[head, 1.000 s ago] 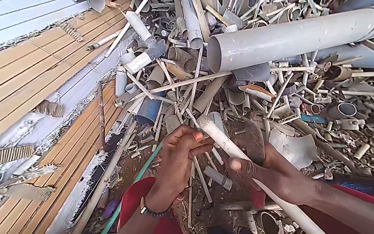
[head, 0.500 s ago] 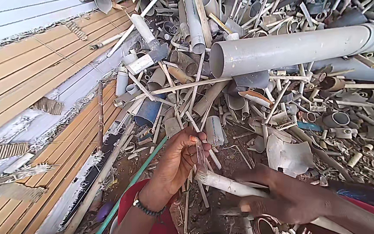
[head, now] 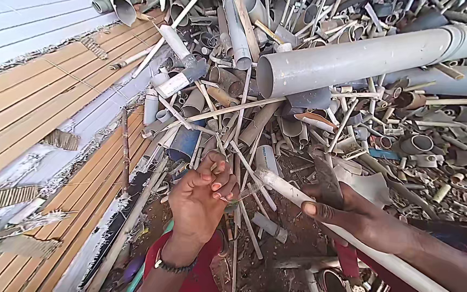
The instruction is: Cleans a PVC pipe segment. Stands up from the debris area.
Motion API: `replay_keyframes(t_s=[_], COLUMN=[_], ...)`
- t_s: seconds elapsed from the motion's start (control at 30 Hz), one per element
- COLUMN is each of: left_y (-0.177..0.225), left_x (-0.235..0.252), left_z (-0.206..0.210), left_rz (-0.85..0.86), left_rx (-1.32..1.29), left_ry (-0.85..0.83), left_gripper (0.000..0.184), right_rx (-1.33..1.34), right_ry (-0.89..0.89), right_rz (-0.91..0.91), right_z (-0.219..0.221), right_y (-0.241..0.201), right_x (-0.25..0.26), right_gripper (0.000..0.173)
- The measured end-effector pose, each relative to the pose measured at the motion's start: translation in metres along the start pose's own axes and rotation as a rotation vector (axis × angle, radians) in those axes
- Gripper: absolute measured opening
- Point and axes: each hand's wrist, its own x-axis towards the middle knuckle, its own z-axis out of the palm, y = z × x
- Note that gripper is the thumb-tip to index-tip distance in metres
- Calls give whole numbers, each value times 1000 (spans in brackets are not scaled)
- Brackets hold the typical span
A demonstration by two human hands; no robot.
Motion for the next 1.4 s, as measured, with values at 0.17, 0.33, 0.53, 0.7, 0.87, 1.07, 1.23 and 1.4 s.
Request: replay_keyframes(t_s=[0.17,0.33,0.53,0.7,0.87,1.07,1.23,1.4], left_y=[-15,-19,-8,-14,-10,-10,3,2], left_x=[-3,-3,0,-6,-9,-10,-9,-5], left_z=[6,6,-3,-1,3,15,4,-5], left_rz=[-52,32,103,70,-66,-236,120,106], left_rx=[712,823,837,657,332,277,253,768], left_ry=[-27,-146,-220,-254,-203,29,64,229], left_gripper=[28,47,39,25,21,25,26,45], right_rx=[-190,-149,24,128,75,-518,-1302,-1396], right_ry=[20,37,-41,-66,-196,-151,192,398], right_rz=[-34,63,-97,-121,-161,-266,-60,-319], right_z=[5,1,-3,-8,3,5,5,-6], right_y=[11,14,8,3,-1,5,36,47], right_x=[-3,-1,-2,-4,-12,-12,-11,-3], right_gripper=[23,19,23,26,26,33,22,28])
